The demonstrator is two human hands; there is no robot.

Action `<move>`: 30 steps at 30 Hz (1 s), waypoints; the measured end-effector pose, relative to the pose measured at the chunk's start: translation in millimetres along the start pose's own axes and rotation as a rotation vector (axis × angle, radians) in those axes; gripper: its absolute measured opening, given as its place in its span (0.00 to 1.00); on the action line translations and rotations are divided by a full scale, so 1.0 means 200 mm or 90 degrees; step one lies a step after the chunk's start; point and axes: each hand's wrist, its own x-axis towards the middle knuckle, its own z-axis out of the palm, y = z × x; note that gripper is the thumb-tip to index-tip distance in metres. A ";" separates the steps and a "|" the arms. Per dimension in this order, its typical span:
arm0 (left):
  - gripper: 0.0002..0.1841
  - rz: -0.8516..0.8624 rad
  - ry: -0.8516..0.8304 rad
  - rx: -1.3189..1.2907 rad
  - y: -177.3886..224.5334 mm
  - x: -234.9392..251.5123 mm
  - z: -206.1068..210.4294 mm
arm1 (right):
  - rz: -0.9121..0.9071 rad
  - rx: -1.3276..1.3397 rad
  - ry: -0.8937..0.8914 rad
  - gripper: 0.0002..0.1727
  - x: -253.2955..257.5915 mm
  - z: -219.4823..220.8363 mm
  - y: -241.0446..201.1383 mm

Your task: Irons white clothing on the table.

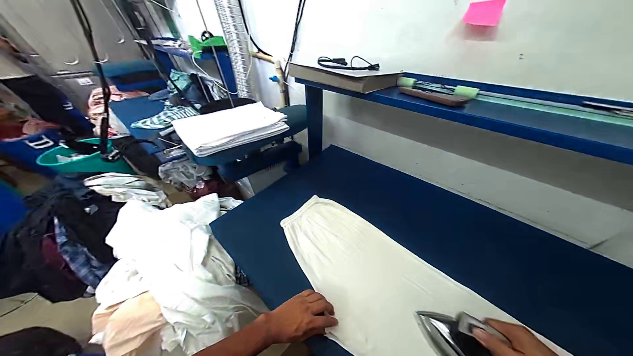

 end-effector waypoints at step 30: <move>0.22 -0.975 0.131 -0.441 -0.83 -0.15 -0.43 | 0.005 -0.125 -0.136 0.37 1.39 0.57 -1.48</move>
